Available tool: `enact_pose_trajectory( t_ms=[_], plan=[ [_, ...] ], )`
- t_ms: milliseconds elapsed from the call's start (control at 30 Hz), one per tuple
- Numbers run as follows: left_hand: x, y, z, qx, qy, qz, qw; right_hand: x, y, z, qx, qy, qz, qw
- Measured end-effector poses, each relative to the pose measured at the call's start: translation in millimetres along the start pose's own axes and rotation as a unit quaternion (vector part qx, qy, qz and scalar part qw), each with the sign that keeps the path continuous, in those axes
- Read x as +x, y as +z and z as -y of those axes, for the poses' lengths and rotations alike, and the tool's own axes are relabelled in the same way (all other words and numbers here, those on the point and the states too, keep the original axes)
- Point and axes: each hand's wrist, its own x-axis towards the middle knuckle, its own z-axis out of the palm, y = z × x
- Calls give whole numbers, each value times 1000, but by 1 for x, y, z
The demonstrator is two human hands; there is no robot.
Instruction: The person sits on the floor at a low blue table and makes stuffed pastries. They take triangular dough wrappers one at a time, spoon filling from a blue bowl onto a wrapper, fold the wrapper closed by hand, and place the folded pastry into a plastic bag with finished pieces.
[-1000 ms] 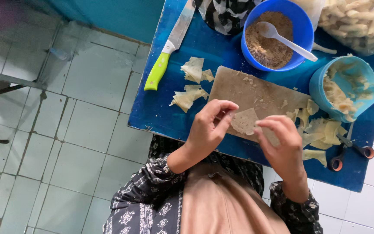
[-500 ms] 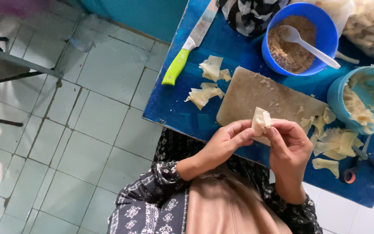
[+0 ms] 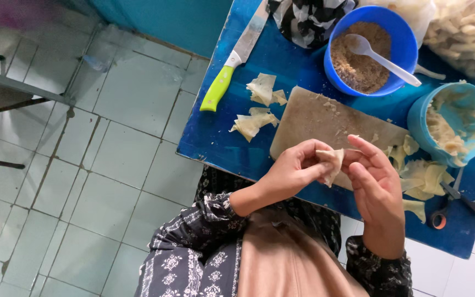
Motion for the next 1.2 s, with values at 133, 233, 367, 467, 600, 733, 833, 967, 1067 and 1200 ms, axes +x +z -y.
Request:
enact_pose_trajectory(
  t_ms=[133, 233, 367, 467, 600, 733, 833, 967, 1067, 1200],
  plan=[
    [7, -1, -16, 123, 16, -10, 992, 6, -5, -4, -46, -8, -12, 999],
    [9, -2, -19, 332, 123, -44, 934, 5, 1, -10, -248, -75, -84, 962],
    [13, 5, -14, 488, 196, -84, 846, 9, 20, -13, -520, -177, -110, 828],
    [10, 12, -15, 575, 120, -88, 804, 18, 34, -6, -580, -180, -79, 790],
    [-18, 11, -36, 631, 78, -95, 766, 21, 41, 5, -690, -323, -65, 645],
    [-39, -12, -69, 694, 172, -196, 671, 19, 33, 10, -644, -270, -69, 712],
    [-37, -38, -87, 730, 175, -247, 613, 16, 30, 6, -587, -267, -72, 761],
    [-34, -61, -93, 676, 176, -241, 673, 14, 41, -1, -534, -274, -44, 799],
    [-36, -71, -90, 602, 207, -255, 727, 16, 58, -8, -433, -207, -13, 877],
    [-39, -75, -83, 372, 117, -299, 871, 23, 82, -26, -277, -92, 47, 955]
  ],
)
